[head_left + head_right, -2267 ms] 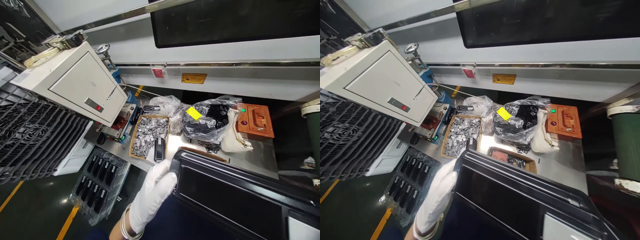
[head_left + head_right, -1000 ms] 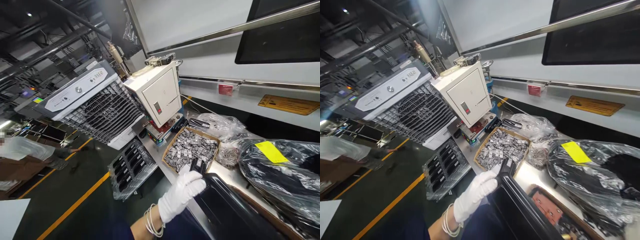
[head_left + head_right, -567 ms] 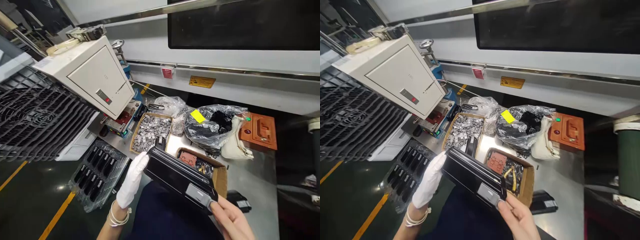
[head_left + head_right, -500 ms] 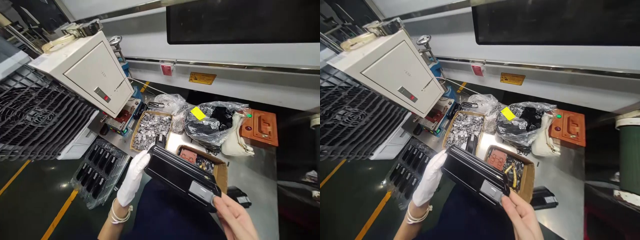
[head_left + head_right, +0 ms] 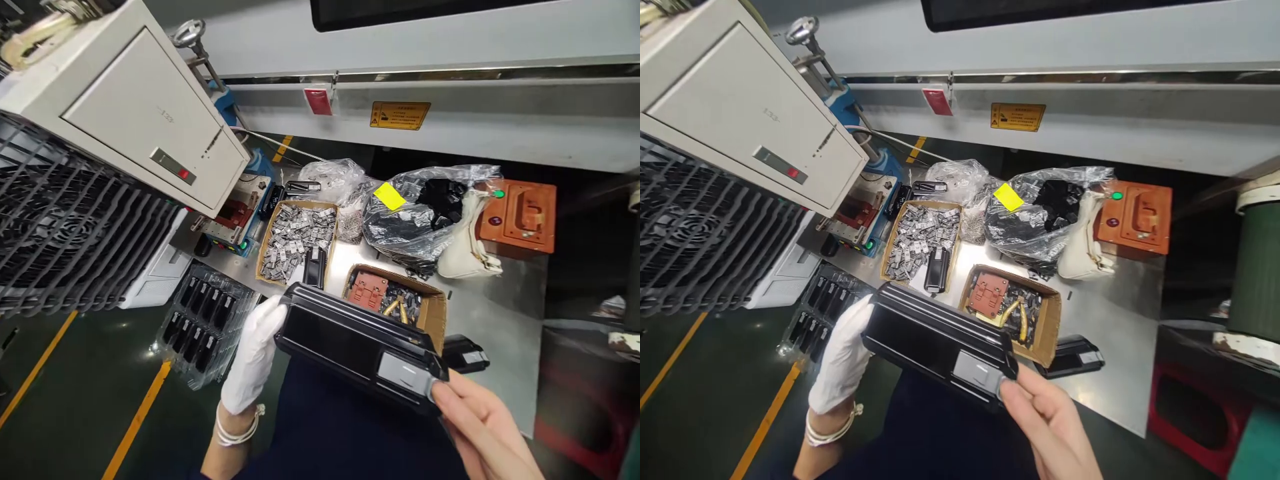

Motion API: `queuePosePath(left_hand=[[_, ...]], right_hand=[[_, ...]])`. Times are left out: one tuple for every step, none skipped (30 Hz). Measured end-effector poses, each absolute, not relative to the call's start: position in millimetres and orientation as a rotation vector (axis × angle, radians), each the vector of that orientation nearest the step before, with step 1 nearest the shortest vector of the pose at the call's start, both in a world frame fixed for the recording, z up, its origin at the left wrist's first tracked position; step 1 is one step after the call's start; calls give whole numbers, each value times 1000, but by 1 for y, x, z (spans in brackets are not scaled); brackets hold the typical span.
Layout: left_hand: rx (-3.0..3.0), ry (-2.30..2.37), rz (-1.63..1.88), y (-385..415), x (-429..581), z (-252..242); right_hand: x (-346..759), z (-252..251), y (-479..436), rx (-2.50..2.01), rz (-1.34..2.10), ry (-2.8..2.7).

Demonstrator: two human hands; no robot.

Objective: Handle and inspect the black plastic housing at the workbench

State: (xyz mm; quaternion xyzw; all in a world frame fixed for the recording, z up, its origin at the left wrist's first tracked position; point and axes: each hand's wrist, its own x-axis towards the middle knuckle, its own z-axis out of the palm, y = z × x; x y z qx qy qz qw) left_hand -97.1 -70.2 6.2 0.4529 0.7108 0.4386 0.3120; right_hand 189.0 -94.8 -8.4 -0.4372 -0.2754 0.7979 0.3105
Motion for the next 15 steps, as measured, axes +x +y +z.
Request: queuePosePath(left_hand=[[1238, 1903, 1148, -74, -98, 4], [1277, 1935, 1162, -78, -99, 1], [1312, 1966, 1196, -83, -100, -3], [1341, 1990, 1228, -88, -101, -8], [1353, 2007, 1246, -94, -102, -12], [1357, 2020, 1240, -99, -103, -16], [1358, 2032, 1221, -104, -105, -19], [1358, 2041, 1192, -107, -107, -22], [1351, 2052, 1167, -110, -109, -24], [1340, 2066, 1148, -112, -112, -26], [1324, 2076, 1128, -113, -116, -27], [1301, 2080, 1104, -114, -120, -29], [1275, 2075, 1083, -115, -125, -32], [1258, 2061, 1057, -116, -129, -35], [1253, 2043, 1041, -117, -134, -39]], right_hand=[[188, -9, -94, -1141, 2086, -767], [188, -9, -93, -1136, 2068, -787], [188, -10, -93, -1131, 2068, -795], [189, -11, -92, -1125, 2082, -797], [190, -13, -92, -1113, 2111, -795], [192, -14, -91, -1087, 2149, -795], [193, -15, -90, -1055, 2190, -797], [194, -17, -90, -1029, 2224, -802], [194, -19, -88, -1015, 2250, -811], [193, -20, -87, -1010, 2261, -822], [191, -22, -86, -1013, 2262, -836], [189, -23, -85, -1020, 2252, -847], [185, -24, -83, -1020, 2237, -854], [182, -25, -81, -1015, 2220, -854], [177, -25, -78, -1006, 2205, -842]])
